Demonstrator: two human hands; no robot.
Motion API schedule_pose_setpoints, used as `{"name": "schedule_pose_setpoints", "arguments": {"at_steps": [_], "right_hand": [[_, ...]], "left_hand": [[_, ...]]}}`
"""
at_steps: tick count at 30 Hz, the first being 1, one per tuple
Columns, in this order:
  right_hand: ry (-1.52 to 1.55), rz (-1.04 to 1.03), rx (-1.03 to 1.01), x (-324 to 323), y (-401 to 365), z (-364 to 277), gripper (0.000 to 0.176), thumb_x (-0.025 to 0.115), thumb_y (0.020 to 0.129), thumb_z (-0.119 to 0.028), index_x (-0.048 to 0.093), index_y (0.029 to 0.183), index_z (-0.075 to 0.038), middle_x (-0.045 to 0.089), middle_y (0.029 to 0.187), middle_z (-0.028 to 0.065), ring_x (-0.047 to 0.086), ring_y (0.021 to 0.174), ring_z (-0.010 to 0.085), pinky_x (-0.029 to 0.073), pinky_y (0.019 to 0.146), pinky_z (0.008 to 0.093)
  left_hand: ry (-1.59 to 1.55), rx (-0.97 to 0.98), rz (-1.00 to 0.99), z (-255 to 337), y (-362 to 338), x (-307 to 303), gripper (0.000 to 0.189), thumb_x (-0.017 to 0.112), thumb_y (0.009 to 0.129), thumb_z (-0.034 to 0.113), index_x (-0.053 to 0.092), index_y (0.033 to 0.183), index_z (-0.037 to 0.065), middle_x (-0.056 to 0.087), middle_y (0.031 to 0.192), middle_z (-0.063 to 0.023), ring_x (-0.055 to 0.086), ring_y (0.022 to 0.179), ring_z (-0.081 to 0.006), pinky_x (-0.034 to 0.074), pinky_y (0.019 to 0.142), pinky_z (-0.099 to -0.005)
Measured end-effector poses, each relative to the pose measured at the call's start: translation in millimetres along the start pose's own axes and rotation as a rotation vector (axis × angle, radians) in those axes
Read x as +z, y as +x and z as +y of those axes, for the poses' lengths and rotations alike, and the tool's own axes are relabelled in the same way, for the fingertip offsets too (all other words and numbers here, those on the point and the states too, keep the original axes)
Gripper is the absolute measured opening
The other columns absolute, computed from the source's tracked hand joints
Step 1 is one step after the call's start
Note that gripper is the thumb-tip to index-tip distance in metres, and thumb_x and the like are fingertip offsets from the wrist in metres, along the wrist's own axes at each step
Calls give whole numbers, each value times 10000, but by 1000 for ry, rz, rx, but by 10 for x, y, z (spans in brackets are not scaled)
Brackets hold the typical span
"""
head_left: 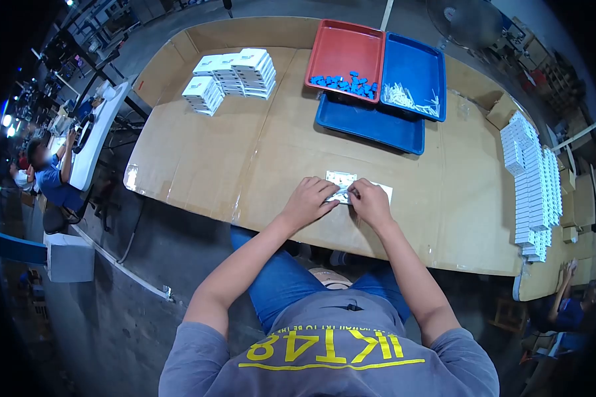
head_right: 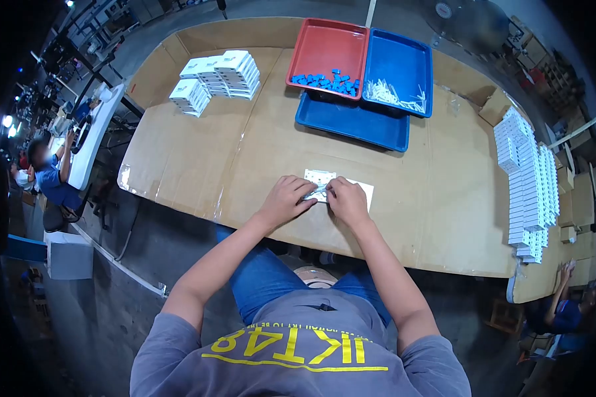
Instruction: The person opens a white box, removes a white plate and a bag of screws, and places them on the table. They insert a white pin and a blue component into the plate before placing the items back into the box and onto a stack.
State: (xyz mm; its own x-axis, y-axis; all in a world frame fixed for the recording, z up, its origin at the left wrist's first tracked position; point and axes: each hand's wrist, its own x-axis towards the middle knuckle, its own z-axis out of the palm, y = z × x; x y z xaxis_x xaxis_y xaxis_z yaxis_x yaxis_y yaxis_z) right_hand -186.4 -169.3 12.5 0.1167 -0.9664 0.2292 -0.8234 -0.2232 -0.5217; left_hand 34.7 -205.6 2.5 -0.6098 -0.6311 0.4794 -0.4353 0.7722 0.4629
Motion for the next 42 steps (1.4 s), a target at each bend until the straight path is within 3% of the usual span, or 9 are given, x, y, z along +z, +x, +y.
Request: {"name": "schedule_pose_setpoints", "arguments": {"at_steps": [7, 19, 31, 34, 42], "right_hand": [[-119, -62, 32, -42, 35, -96, 99, 751, 872, -159, 751, 912, -69, 717, 1008, 82, 712, 858, 335, 564, 759, 455], [-134, -245, 48, -179, 204, -110, 147, 687, 886, -174, 766, 930, -59, 711, 993, 121, 718, 903, 353, 579, 797, 492], [-129, -279, -5, -231, 216, -99, 125, 691, 905, -170, 772, 958, -91, 703, 967, 112, 721, 904, 340, 584, 766, 485], [-130, -245, -111, -205, 174, -50, 134, 684, 916, -170, 784, 983, -111, 707, 971, 102, 727, 907, 317, 591, 760, 465], [-141, -185, -133, -188, 124, -20, 126, 708, 901, -152, 782, 987, -99, 701, 958, 93, 723, 872, 304, 593, 748, 452]], "left_hand": [[43, 27, 81, 11, -89, 104, 253, 770, 899, 224, 733, 1090, 62, 687, 1096, -80, 634, 1056, -282, 504, 931, -420], [55, -19, 13, 34, -103, 72, 260, 746, 913, 233, 680, 1096, 61, 677, 1098, -79, 626, 1038, -283, 509, 904, -414], [64, -49, -15, 44, -86, 76, 302, 732, 918, 238, 677, 1154, 58, 672, 1130, -95, 620, 1076, -279, 497, 932, -418], [62, -19, -1, 34, -89, 81, 298, 734, 914, 233, 684, 1153, 62, 669, 1144, -96, 620, 1082, -282, 496, 939, -421], [62, -42, 10, 47, -81, 88, 295, 744, 907, 232, 679, 1132, 54, 670, 1134, -99, 623, 1082, -287, 497, 938, -419]]}}
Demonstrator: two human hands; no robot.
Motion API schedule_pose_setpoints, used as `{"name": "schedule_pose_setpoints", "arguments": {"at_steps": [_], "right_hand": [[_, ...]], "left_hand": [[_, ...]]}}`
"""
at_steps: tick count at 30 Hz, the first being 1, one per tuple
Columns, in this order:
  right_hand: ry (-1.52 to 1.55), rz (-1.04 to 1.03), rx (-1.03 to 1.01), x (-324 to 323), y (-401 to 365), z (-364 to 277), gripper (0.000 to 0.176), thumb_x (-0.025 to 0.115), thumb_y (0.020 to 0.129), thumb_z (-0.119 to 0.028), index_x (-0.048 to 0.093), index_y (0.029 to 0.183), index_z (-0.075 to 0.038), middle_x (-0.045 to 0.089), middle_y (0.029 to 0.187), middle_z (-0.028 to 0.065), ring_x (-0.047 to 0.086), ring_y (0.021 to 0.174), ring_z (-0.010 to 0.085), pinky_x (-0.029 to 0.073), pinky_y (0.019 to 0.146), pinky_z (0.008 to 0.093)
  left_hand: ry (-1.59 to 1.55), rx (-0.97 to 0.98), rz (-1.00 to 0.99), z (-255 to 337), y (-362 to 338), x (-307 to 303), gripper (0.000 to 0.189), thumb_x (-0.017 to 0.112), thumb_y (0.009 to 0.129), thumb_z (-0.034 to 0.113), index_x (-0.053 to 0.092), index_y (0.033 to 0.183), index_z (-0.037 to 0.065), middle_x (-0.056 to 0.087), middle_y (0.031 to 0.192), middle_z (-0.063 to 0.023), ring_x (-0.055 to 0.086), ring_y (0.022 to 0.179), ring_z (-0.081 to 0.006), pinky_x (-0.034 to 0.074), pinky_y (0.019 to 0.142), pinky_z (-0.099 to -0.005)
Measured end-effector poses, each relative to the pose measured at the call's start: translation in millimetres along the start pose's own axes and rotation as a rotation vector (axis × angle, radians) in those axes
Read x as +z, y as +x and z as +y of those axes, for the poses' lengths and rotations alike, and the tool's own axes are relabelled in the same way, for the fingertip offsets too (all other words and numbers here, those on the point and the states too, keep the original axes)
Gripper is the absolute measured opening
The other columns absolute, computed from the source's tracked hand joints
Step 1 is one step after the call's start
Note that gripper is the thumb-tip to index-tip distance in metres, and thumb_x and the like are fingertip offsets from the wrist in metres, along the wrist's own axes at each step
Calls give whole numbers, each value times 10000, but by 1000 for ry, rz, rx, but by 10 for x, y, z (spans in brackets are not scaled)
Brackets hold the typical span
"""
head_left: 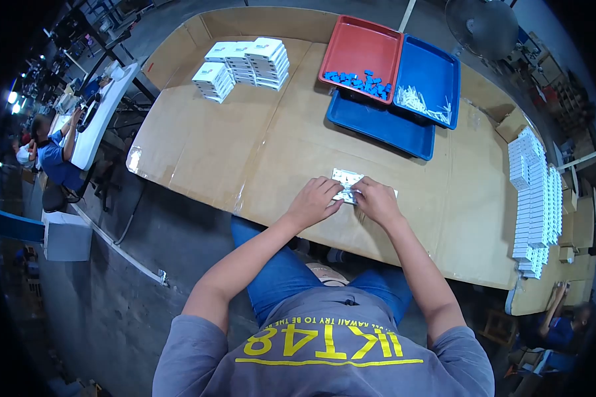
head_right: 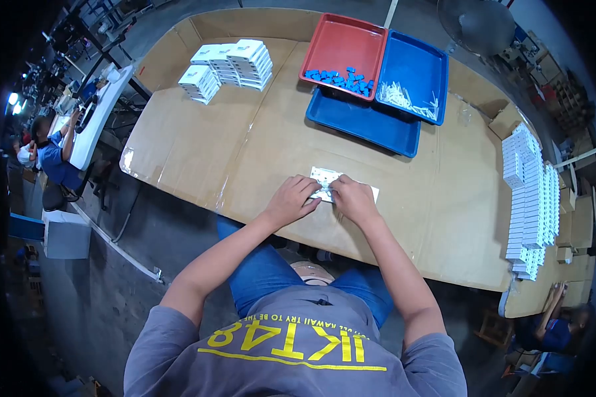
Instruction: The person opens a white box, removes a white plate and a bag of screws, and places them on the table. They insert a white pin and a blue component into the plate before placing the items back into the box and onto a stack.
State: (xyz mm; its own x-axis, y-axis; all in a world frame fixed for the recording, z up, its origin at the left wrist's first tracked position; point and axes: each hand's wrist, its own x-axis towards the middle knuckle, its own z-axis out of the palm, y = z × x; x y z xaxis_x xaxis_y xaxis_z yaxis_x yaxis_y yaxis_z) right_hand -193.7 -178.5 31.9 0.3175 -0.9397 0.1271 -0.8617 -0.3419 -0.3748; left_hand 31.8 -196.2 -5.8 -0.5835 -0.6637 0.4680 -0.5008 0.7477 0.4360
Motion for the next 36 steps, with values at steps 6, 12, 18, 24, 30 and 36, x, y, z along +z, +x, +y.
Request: {"name": "schedule_pose_setpoints", "arguments": {"at_steps": [6, 12, 18, 24, 30, 36], "right_hand": [[16, 17, -12, 16, -55, 18, 128, 715, 896, -143, 765, 987, -67, 695, 960, 99, 708, 909, 308, 589, 748, 452], [152, 83, -2, -13, -69, 6, 127, 715, 904, -118, 749, 996, -38, 666, 1010, 127, 671, 939, 331, 572, 773, 447], [410, 180, 229, -56, 139, 202, 196, 705, 938, -94, 743, 1107, -4, 738, 1017, 154, 730, 925, 292, 571, 829, 384], [417, 332, 280, -258, 914, 617, 220, 652, 975, -131, 730, 1139, -6, 763, 946, 183, 751, 885, 310, 570, 799, 385], [264, 422, 202, -467, 1950, 937, 238, 648, 966, -137, 728, 1152, -13, 763, 1003, 196, 741, 918, 366, 575, 830, 432], [86, 332, 50, -356, 2830, 999, 275, 687, 959, -197, 729, 1184, -44, 714, 1117, 200, 687, 1070, 370, 532, 925, 490]], "left_hand": [[-25, -7, -8, -21, -15, 12, 298, 755, 895, 230, 666, 1114, 47, 674, 1113, -101, 622, 1079, -286, 498, 931, -417], [-65, -40, -34, -11, 4, -43, 389, 777, 872, 248, 653, 1179, 44, 637, 1220, -123, 613, 1126, -313, 490, 981, -422], [-48, -144, 33, -9, 49, -93, 824, 835, 781, 379, 505, 1450, 28, 531, 1435, -205, 506, 1349, -361, 385, 1135, -493], [-42, -143, -33, -59, 107, -114, 868, 825, 781, 426, 490, 1453, -8, 540, 1438, -189, 491, 1380, -341, 355, 1156, -489], [-36, -167, -48, -69, 144, -129, 844, 821, 797, 442, 502, 1437, -6, 545, 1436, -170, 497, 1376, -321, 358, 1153, -482], [-21, -167, -47, -66, 153, -148, 807, 812, 816, 458, 521, 1415, 3, 545, 1429, -159, 501, 1370, -305, 361, 1145, -471]]}}
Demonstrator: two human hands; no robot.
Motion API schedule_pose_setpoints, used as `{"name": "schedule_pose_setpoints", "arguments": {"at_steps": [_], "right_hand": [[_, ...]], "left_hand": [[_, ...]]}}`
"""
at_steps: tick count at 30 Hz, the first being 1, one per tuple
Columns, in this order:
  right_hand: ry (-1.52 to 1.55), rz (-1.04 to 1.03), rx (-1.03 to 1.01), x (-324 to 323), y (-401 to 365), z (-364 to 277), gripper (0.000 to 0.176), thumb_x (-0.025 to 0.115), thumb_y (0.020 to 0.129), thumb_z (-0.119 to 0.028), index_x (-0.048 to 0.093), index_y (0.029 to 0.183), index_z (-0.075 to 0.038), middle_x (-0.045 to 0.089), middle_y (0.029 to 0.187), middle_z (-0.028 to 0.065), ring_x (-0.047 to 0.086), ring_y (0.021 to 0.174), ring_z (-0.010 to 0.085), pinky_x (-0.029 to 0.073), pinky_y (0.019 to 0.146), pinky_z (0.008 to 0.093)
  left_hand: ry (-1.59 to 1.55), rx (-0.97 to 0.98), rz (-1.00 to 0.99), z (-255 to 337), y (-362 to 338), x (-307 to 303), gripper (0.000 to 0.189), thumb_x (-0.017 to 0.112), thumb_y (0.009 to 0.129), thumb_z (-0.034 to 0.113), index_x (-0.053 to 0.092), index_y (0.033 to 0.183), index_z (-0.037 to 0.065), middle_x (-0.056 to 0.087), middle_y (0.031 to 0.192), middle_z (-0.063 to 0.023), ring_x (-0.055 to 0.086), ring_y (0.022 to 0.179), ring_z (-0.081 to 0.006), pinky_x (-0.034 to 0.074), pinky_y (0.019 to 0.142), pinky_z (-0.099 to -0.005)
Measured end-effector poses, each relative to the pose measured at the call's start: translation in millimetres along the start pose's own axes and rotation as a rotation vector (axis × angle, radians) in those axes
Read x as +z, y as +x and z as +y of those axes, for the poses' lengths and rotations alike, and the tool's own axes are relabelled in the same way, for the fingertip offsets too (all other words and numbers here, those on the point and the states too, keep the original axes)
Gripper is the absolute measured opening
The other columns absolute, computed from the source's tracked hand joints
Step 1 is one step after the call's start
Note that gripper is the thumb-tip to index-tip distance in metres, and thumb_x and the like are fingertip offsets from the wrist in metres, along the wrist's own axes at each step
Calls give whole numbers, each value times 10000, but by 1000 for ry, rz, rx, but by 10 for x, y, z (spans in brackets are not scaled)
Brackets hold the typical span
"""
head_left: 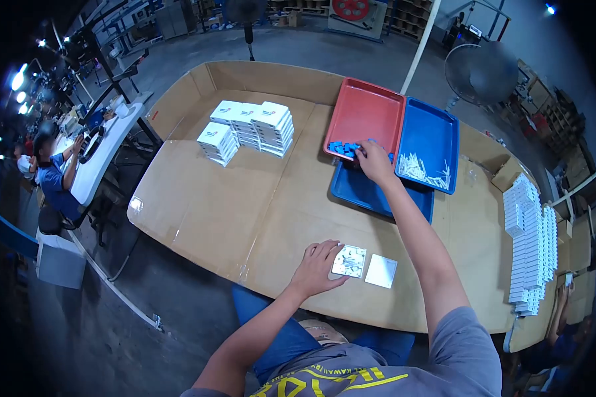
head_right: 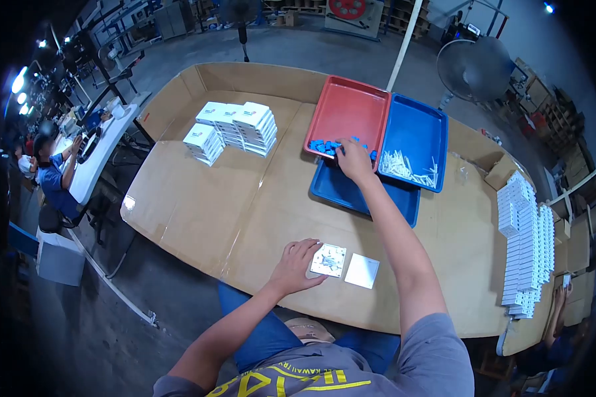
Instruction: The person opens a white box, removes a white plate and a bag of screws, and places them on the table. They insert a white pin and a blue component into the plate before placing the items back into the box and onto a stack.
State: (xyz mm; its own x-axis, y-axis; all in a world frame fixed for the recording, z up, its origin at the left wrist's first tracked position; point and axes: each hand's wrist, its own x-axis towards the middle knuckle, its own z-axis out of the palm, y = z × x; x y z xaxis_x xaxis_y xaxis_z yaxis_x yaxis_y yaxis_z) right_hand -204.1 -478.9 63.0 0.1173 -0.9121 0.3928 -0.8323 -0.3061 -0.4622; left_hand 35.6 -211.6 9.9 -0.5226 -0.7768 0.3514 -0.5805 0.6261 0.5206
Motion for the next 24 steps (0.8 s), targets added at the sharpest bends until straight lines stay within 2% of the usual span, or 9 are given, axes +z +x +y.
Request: {"name": "schedule_pose_setpoints", "arguments": {"at_steps": [5, 8, 11, 14, 15, 18, 19, 22, 24], "right_hand": [[-191, -59, 0, 205, 254, -131, 252, 719, 933, -218, 749, 1142, -79, 681, 1115, 195, 652, 1121, 389, 502, 955, 548], [-223, -34, 9, 354, 310, 2, 237, 755, 897, -204, 761, 1098, -78, 671, 1086, 189, 665, 1065, 386, 519, 943, 525], [-64, -45, 90, 232, 289, -135, 207, 783, 870, -157, 758, 1048, -53, 660, 1069, 177, 685, 1017, 361, 545, 882, 472], [288, 149, -18, 202, 232, -90, 199, 798, 847, -110, 743, 1021, -31, 646, 1039, 162, 693, 952, 325, 550, 809, 412], [222, 267, -112, 24, 172, -261, 147, 791, 862, -52, 733, 993, -20, 639, 1042, 135, 687, 932, 274, 543, 782, 373], [266, 600, -369, -488, -12, -720, 123, 790, 869, -4, 736, 977, -28, 644, 1087, 117, 673, 922, 238, 548, 763, 352], [231, 631, -422, -642, -88, -804, 162, 795, 854, 53, 738, 972, -42, 649, 1146, 104, 674, 919, 218, 554, 734, 329], [145, 722, -563, -1061, -298, -1066, 195, 806, 832, 71, 740, 970, -51, 656, 1190, 112, 677, 909, 216, 564, 729, 305], [115, 749, -595, -1239, -410, -1113, 218, 808, 830, 72, 730, 990, -54, 678, 1256, 148, 705, 960, 235, 609, 770, 307]], "left_hand": [[5, -21, -38, -33, -10, 9, 817, 761, 857, 517, 506, 1446, 11, 535, 1447, -156, 471, 1397, -295, 342, 1158, -467], [13, -12, -26, -24, 1, 9, 807, 769, 848, 509, 516, 1430, 11, 535, 1443, -153, 480, 1387, -294, 348, 1154, -467], [28, -10, -7, -21, -5, 5, 805, 795, 826, 492, 522, 1412, 11, 537, 1435, -147, 494, 1373, -294, 356, 1150, -468], [36, -15, -6, -19, -24, -7, 807, 786, 831, 503, 523, 1413, 9, 538, 1436, -149, 491, 1379, -295, 354, 1155, -468], [31, -16, -5, -22, -23, -1, 806, 783, 833, 505, 525, 1412, 7, 540, 1434, -150, 492, 1380, -296, 353, 1156, -468], [28, -8, 10, -27, -24, 18, 797, 781, 834, 508, 540, 1401, 3, 547, 1426, -153, 496, 1379, -298, 352, 1158, -469], [26, -2, 15, -28, -27, 25, 793, 781, 834, 508, 545, 1397, 2, 549, 1424, -154, 497, 1378, -299, 352, 1158, -469], [21, 6, 9, -33, -44, 41, 801, 763, 850, 519, 534, 1418, 2, 551, 1428, -152, 486, 1382, -287, 342, 1158, -456], [21, 12, 28, -20, -55, 45, 792, 783, 835, 508, 550, 1395, -2, 557, 1416, -154, 501, 1369, -295, 349, 1156, -462]]}}
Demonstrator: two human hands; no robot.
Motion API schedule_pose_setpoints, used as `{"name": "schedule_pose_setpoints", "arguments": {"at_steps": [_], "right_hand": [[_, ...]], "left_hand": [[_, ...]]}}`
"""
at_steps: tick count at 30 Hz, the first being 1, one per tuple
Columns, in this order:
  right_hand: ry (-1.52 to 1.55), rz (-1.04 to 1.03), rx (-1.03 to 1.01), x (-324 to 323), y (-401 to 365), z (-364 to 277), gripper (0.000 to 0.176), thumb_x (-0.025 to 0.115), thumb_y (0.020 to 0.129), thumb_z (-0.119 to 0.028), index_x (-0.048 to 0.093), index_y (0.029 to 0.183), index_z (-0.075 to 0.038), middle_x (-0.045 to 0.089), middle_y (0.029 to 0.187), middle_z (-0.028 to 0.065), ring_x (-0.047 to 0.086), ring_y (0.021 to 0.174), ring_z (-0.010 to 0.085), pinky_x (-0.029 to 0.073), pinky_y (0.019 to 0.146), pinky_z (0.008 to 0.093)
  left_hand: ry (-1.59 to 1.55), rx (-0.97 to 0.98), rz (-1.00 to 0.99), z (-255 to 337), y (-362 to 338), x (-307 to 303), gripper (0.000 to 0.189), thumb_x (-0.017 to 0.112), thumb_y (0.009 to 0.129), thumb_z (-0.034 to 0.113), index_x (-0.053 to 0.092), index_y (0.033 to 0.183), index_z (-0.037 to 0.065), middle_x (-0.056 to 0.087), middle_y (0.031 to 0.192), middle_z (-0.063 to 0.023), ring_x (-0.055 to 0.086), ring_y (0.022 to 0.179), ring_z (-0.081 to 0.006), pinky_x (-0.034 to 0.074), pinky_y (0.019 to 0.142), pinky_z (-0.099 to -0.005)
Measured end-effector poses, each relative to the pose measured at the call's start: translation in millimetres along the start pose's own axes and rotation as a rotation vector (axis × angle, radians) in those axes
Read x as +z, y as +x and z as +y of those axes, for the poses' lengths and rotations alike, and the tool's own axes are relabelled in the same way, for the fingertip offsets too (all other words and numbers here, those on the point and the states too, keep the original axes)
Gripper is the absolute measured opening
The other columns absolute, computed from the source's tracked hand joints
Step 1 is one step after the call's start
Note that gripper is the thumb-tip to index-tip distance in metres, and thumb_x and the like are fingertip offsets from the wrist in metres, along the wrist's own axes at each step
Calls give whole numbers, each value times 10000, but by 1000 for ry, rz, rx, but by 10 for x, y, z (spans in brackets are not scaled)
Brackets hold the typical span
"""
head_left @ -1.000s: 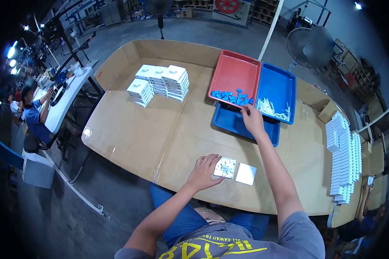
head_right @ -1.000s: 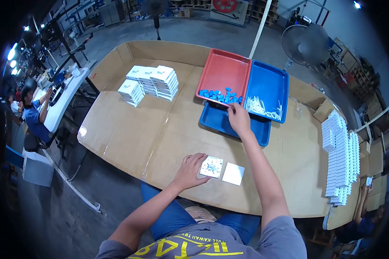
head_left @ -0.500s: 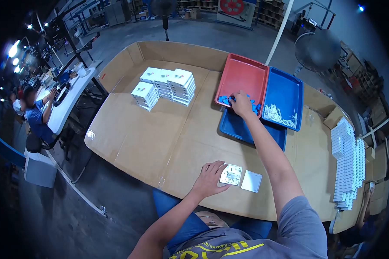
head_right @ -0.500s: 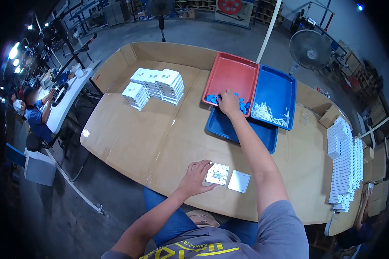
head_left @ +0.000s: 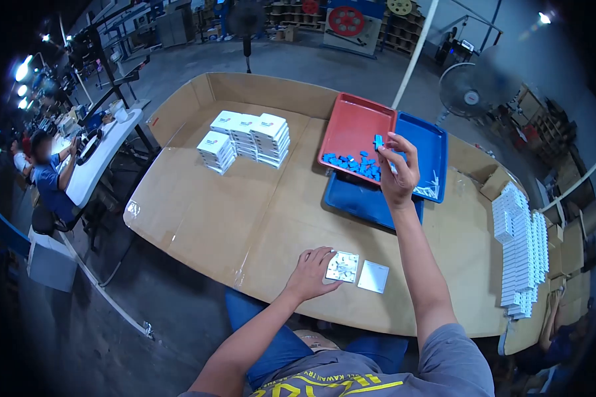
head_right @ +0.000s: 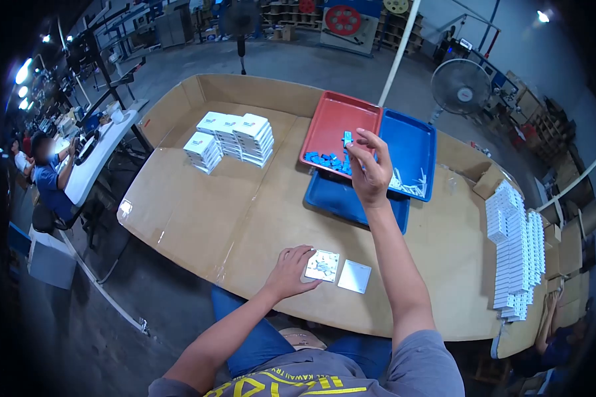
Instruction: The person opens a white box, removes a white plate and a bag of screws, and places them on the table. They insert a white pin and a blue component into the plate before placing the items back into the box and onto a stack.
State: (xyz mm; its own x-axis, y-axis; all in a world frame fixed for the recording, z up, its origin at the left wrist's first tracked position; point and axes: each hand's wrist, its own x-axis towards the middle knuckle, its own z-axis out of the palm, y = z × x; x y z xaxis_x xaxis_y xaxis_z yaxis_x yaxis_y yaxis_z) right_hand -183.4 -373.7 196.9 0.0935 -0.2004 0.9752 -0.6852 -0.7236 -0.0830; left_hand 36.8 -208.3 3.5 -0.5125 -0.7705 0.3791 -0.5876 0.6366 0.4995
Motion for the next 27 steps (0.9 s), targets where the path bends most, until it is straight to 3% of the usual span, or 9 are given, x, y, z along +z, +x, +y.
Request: {"name": "schedule_pose_setpoints", "arguments": {"at_steps": [2, 5, 8, 12, 20, 27], "right_hand": [[-21, 7, -31, -165, 82, -95, 217, 796, 861, 57, 709, 1035, -39, 695, 1257, 165, 719, 1027, 241, 632, 788, 318], [578, 43, 699, -332, 9, -284, 241, 744, 942, 17, 638, 1158, -2, 719, 1218, 194, 742, 1063, 259, 658, 795, 331], [1071, 112, 1267, -630, 32, -462, 275, 684, 1006, -25, 562, 1245, 36, 732, 1151, 201, 760, 1033, 265, 668, 805, 314], [1094, 143, 1255, -968, -116, -666, 311, 680, 1008, -32, 547, 1281, 33, 734, 1138, 220, 769, 1007, 282, 674, 818, 304], [1030, 122, 1217, -1544, -512, -1156, 391, 707, 969, 17, 568, 1335, 14, 743, 1170, 166, 759, 1034, 247, 640, 889, 319], [852, -40, 1447, -1713, -1794, -1631, 423, 662, 976, 36, 550, 1383, 66, 680, 1325, 211, 735, 1116, 278, 628, 896, 316]], "left_hand": [[9, 5, 6, 9, -9, 8, 794, 788, 830, 507, 554, 1391, -3, 556, 1417, -155, 503, 1366, -297, 348, 1158, -462], [25, 10, 1, 8, -35, 44, 808, 780, 832, 515, 546, 1407, -2, 550, 1431, -156, 495, 1371, -295, 339, 1162, -459], [20, 16, 4, 24, -62, 68, 809, 787, 826, 512, 547, 1407, 2, 553, 1428, -159, 501, 1362, -302, 339, 1162, -462], [12, 20, 30, 53, -53, 76, 796, 801, 815, 499, 547, 1396, 18, 566, 1416, -159, 511, 1355, -312, 343, 1158, -470], [-32, 42, 59, 27, -75, 167, 829, 839, 786, 465, 529, 1426, 38, 594, 1389, -171, 534, 1334, -358, 372, 1135, -510], [-55, 23, 7, 237, -259, 48, 917, 867, 753, 468, 497, 1470, 35, 570, 1411, -212, 495, 1374, -403, 344, 1189, -537]]}}
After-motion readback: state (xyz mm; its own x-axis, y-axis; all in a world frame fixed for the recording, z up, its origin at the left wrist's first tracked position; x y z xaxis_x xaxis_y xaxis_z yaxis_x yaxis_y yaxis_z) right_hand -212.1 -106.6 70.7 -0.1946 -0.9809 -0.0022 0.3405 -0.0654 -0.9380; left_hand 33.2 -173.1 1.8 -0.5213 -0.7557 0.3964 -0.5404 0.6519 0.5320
